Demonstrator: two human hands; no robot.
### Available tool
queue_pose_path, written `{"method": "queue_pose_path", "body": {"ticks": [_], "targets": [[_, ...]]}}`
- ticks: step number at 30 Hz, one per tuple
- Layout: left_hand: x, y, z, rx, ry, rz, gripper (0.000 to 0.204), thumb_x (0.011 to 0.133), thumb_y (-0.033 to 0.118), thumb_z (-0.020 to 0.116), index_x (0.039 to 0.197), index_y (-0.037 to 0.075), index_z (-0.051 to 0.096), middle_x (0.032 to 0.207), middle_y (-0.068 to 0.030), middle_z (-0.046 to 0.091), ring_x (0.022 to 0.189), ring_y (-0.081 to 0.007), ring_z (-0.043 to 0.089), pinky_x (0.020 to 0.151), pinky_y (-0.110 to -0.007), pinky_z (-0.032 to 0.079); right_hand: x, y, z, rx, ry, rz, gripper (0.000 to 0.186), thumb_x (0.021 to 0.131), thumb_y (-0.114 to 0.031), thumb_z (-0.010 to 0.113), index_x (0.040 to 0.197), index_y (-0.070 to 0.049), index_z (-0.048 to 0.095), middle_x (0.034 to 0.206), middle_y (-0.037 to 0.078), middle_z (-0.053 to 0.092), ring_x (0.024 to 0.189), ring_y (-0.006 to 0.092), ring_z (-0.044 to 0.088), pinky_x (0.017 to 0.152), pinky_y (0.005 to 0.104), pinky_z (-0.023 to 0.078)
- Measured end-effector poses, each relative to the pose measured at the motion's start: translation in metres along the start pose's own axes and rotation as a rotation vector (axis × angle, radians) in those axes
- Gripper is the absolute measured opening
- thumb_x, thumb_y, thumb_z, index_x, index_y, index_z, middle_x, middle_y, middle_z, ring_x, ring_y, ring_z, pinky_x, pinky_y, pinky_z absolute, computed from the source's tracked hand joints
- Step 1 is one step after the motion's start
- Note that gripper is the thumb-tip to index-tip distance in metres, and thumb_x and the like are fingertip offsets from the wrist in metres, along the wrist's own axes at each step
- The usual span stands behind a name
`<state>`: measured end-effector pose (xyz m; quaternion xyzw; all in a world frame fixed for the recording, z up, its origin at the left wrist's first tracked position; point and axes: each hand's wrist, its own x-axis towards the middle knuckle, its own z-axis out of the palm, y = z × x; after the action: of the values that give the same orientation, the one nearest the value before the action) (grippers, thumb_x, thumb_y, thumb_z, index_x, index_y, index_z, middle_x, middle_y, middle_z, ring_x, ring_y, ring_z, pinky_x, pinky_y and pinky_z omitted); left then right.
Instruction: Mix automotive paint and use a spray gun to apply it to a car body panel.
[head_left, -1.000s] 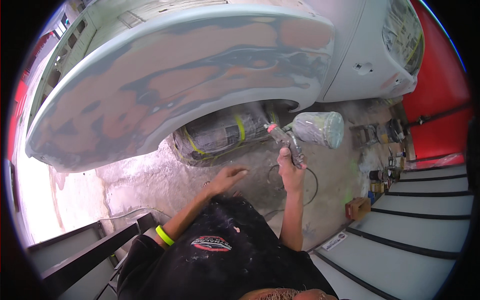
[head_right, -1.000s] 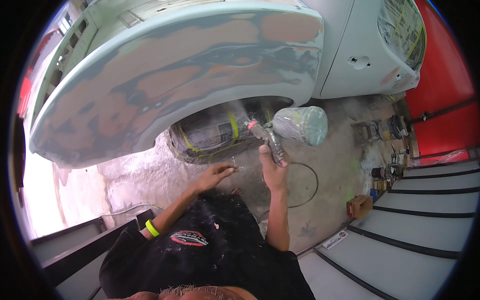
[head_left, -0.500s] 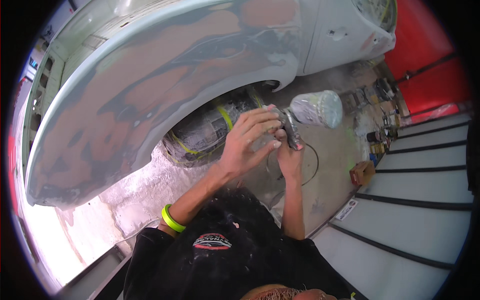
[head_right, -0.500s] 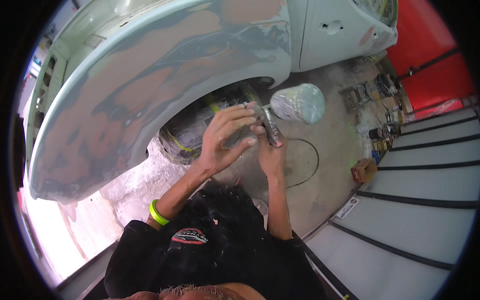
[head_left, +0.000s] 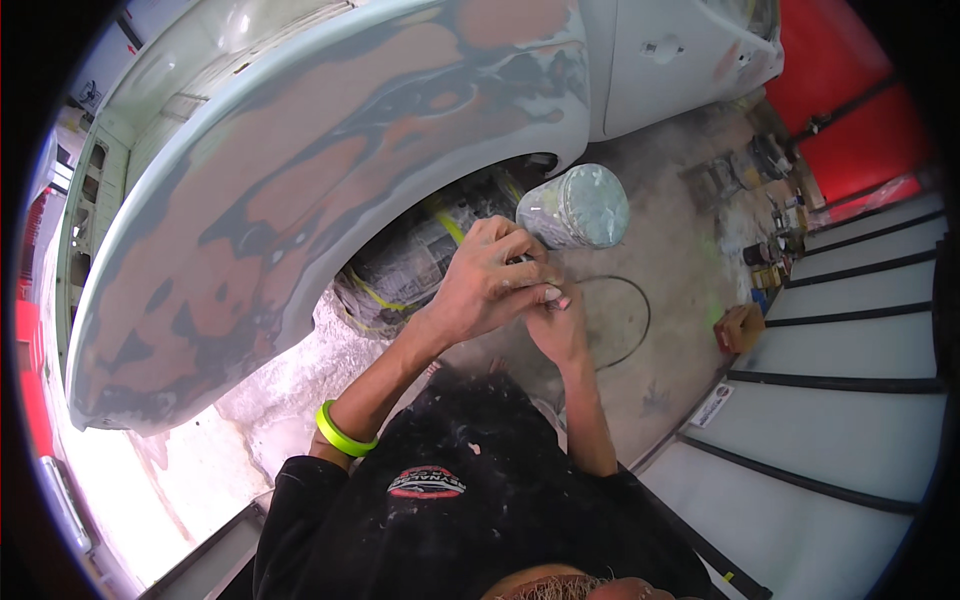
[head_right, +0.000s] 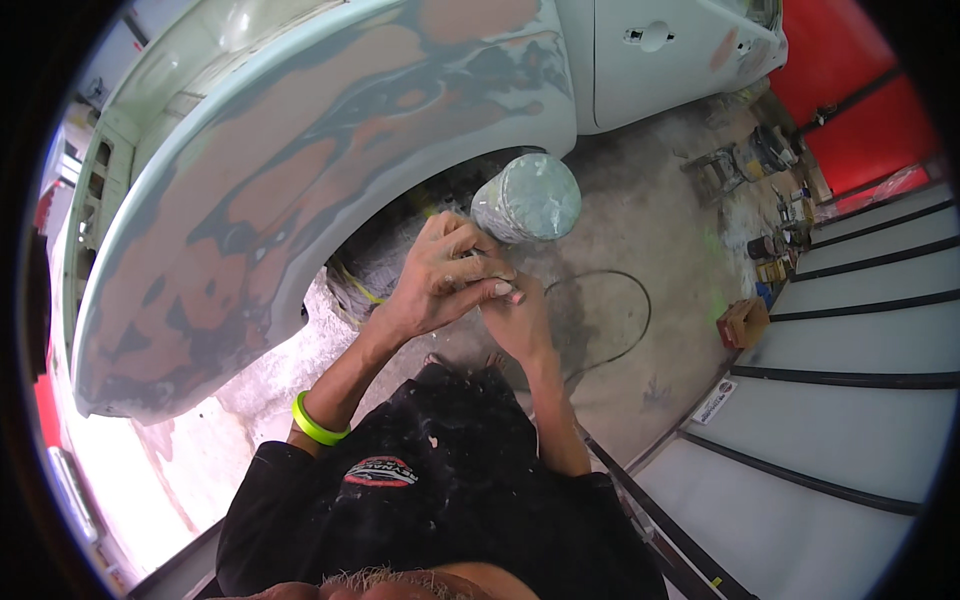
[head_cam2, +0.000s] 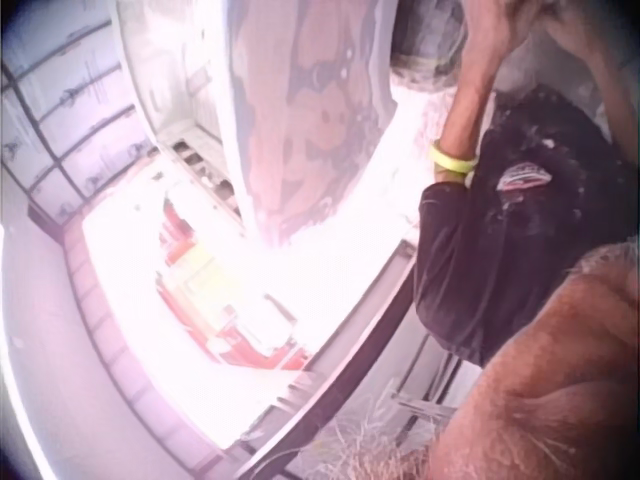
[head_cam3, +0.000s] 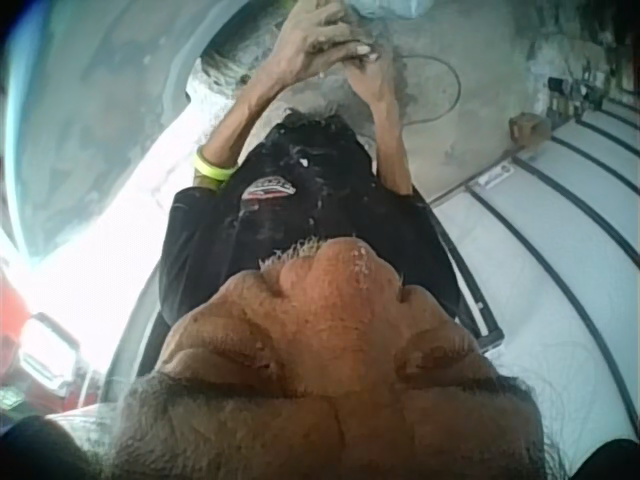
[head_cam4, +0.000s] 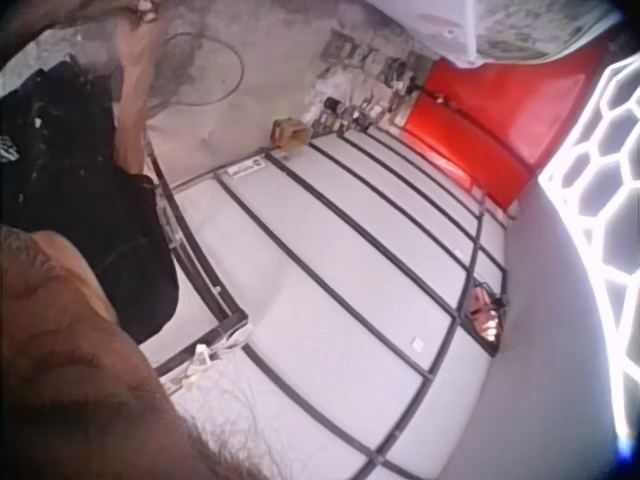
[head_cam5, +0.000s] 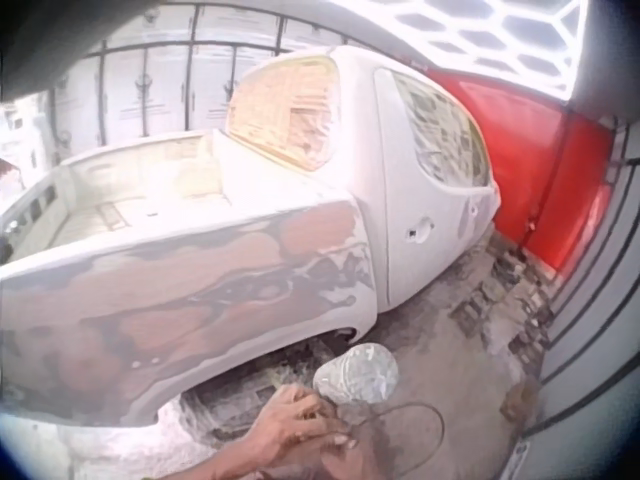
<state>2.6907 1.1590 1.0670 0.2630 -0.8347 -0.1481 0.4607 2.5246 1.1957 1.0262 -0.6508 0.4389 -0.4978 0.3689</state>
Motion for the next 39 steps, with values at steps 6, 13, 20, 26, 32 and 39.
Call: {"method": "queue_pose_path", "body": {"ticks": [6, 13, 20, 26, 32, 39], "targets": [[-0.012, 0.008, -0.002, 0.148, -0.093, 0.033, 0.024, 0.08, 0.026, 0.077, 0.102, 0.018, 0.073, 0.11, -0.0026, 0.059, 0.107, -0.0284, 0.054, 0.093, -0.045, 0.042, -0.011, 0.016, 0.005, 0.075, -0.057, 0.007, 0.023, 0.088, -0.001, 0.063, 0.11, 0.001, 0.069, 0.099, 0.012, 0.074, 0.097, 0.0186, 0.07, 0.081, 0.0342, 0.054], [-0.036, 0.046, 0.007, 0.152, 0.436, 0.124, 0.042, 0.083, 0.033, 0.079, 0.121, 0.018, 0.074, 0.116, -0.0049, 0.065, 0.111, -0.0282, 0.061, 0.1, -0.048, 0.048, -0.026, 0.014, -0.003, 0.212, 0.121, 0.261, 0.021, 0.096, -0.015, 0.071, 0.113, -0.004, 0.067, 0.107, 0.009, 0.07, 0.098, 0.0128, 0.068, 0.08, 0.0281, 0.054], [-0.147, 0.027, 0.008, 0.03, 0.248, -0.353, 0.035, 0.077, 0.023, 0.086, 0.109, 0.013, 0.076, 0.108, -0.0064, 0.069, 0.101, -0.0306, 0.064, 0.087, -0.041, 0.054, -0.03, 0.022, -0.036, 0.265, 0.586, 0.376, 0.041, 0.104, -0.044, 0.061, 0.115, -0.005, 0.064, 0.093, 0.001, 0.062, 0.043, 0.0059, 0.034, 0.038, 0.025, 0.024], [-0.118, 0.042, 0.0, -0.046, 0.234, -0.426, 0.041, 0.079, 0.021, 0.084, 0.117, 0.011, 0.073, 0.111, -0.007, 0.068, 0.103, -0.0302, 0.064, 0.089, -0.043, 0.053, -0.032, 0.004, -0.024, 0.237, 0.535, 0.389, 0.04, 0.105, -0.038, 0.061, 0.125, -0.004, 0.061, 0.103, 0.006, 0.066, 0.045, 0.0036, 0.037, 0.039, 0.0224, 0.025], [-0.037, 0.045, 0.006, 0.208, 0.088, 0.136, 0.04, 0.078, 0.019, 0.074, 0.118, 0.012, 0.072, 0.112, -0.0065, 0.065, 0.11, -0.0286, 0.06, 0.097, -0.046, 0.048, -0.049, 0.007, 0.003, 0.002, 0.156, 0.087, 0.027, 0.099, -0.024, 0.066, 0.108, 0.002, 0.068, 0.098, 0.009, 0.072, 0.088, 0.0135, 0.067, 0.073, 0.0298, 0.052], [-0.036, 0.036, 0.005, 0.208, -0.091, 0.01, 0.034, 0.073, 0.023, 0.075, 0.107, 0.019, 0.076, 0.102, 0.0024, 0.062, 0.094, -0.0222, 0.056, 0.086, -0.038, 0.045, -0.056, 0.036, -0.018, 0.036, -0.187, 0.174, 0.025, 0.09, -0.017, 0.071, 0.107, 0.0, 0.064, 0.087, 0.006, 0.068, 0.088, 0.0125, 0.065, 0.073, 0.032, 0.052]]}}
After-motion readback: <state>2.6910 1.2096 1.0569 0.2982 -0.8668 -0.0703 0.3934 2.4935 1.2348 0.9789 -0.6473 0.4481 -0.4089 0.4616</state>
